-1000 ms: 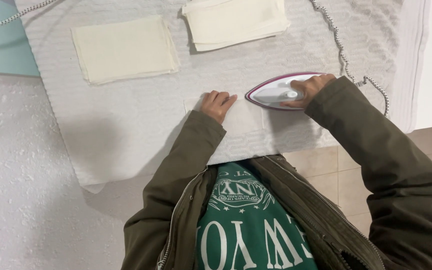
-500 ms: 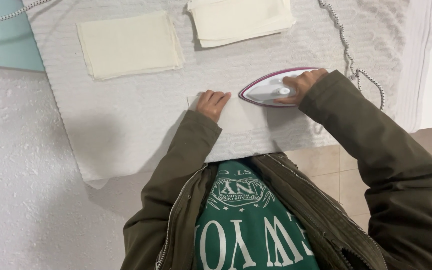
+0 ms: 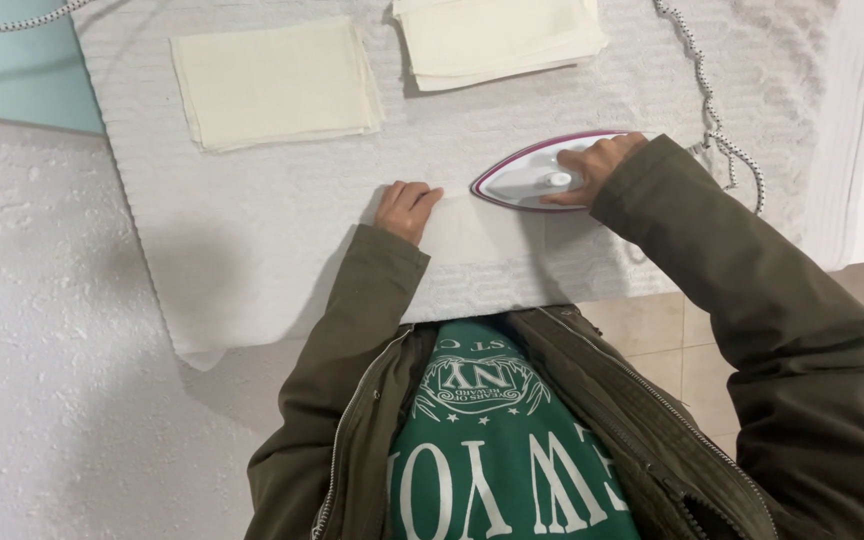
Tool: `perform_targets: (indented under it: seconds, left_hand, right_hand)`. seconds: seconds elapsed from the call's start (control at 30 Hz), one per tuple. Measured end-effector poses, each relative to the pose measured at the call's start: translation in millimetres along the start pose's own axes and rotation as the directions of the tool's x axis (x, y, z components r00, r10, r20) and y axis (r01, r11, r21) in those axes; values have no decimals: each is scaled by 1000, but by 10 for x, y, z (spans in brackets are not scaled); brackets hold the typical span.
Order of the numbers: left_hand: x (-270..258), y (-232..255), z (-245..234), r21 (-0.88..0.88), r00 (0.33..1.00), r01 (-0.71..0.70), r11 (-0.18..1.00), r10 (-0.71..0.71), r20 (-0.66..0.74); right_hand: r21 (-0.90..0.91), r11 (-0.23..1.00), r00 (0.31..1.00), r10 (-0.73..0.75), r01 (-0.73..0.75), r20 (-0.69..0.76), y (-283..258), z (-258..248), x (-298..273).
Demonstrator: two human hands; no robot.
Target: Ironing small rectangular pieces of white fabric on an ironing board.
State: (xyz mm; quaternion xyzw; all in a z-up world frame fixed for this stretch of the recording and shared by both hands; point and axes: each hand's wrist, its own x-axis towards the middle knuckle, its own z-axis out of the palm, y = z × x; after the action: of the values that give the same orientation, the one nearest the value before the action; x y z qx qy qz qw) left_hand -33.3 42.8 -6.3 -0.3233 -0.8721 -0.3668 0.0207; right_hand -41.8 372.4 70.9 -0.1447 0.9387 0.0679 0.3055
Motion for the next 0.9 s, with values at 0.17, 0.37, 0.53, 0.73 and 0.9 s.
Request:
perform_targets:
  seconds: [0.17,0.37,0.53,0.73,0.9]
  left_hand:
    - [-51,-29,-129,-29,998,55,998,-56,-19]
    - [-208,-300,23,-146,975,127,981,-150,-161]
    - [-261,-343,-9,-217,949,184,959,-231,-214]
    - [-361,-373,-77,-229,956,204,952,-244,-163]
    - [-381,-355,-121,-142,955,209,968,-233,-185]
  right_hand:
    - [8,1000,1000,1,-1,24,-96,-80,20]
    - [33,999,1000,-16,16,12,-179,-84,77]
    - [27,999,1000,-30,30,-6,-219,-70,124]
    - [-4,1000,999,-14,14,41,-290,-110,150]
    - [-35,999,999,-12,13,30,-331,-109,197]
